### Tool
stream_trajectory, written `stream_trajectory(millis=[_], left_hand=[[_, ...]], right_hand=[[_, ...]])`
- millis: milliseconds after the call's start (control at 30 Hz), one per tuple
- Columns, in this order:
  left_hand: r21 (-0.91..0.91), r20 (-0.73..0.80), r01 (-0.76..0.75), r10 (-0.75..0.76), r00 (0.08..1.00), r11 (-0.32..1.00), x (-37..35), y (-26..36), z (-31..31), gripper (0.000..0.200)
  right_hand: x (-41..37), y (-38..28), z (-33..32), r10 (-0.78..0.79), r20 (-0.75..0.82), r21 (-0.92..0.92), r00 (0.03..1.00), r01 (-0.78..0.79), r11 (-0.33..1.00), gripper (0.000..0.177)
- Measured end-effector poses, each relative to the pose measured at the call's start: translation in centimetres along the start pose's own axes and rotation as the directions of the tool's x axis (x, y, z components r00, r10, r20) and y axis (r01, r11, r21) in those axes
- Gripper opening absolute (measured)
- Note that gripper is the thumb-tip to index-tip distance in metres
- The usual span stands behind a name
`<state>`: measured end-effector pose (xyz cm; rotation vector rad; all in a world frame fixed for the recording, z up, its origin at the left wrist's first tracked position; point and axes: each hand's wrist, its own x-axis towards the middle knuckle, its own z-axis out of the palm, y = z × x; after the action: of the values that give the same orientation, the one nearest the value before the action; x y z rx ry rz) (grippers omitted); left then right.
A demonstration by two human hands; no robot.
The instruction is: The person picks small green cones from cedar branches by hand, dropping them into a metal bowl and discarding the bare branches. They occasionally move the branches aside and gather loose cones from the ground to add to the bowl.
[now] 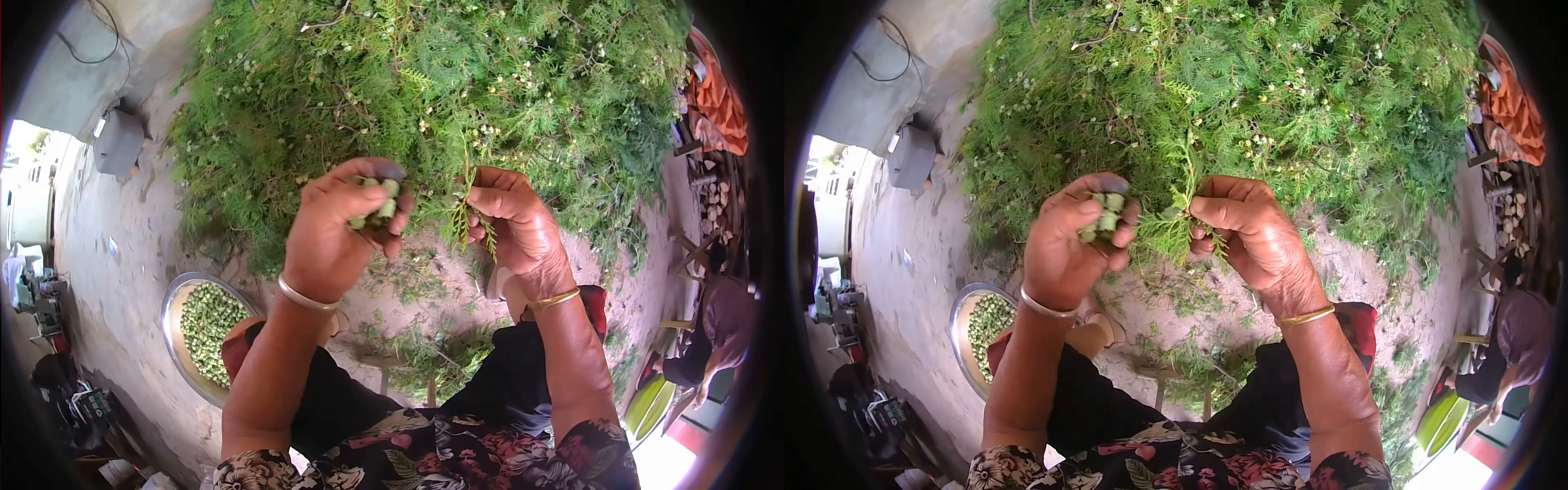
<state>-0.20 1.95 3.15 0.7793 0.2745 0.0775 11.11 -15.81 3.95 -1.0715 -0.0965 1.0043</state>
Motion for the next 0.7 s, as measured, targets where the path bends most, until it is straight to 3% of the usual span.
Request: stream_trajectory(millis=[33, 167, 267, 367, 467, 700], left_hand=[[0.065, -0.067, 0.02, -0.016, 0.998, 0.998, -0.4, 0.1, 1.2, 0.025], [0.175, -0.067, 0.113, -0.103, 0.992, 0.978, -0.3, -0.7, 1.5, 0.019], [0.261, -0.087, 0.103, -0.083, 0.993, 0.96, -0.1, -1.1, 1.9, 0.017], [0.146, -0.119, 0.105, -0.088, 0.989, 0.984, -0.3, -1.5, 2.1, 0.017], [0.138, -0.108, 0.013, 0.002, 0.994, 0.99, -0.1, -2.1, 1.9, 0.019], [0.195, -0.133, -0.067, 0.094, 0.987, 0.979, 0.0, -2.0, 2.1, 0.013]], right_hand=[[-0.1, 0.0, 0.2, 0.015, 0.016, -0.013, 1.0, -0.015, 1.0, 0.013], [0.0, 0.1, 0.7, 0.054, 0.105, -0.102, 0.993, -0.043, 0.994, 0.013], [0.1, 0.7, 0.8, 0.044, 0.077, -0.1, 0.996, -0.037, 0.994, 0.013], [0.4, 1.3, 0.8, -0.022, 0.039, -0.139, 0.999, 0.027, 0.99, 0.014], [0.4, 1.3, 0.9, -0.032, 0.028, -0.238, 0.999, 0.037, 0.971, 0.017], [0.4, 1.6, 0.8, 0.003, 0.008, -0.205, 1.0, -0.001, 0.979, 0.018]])
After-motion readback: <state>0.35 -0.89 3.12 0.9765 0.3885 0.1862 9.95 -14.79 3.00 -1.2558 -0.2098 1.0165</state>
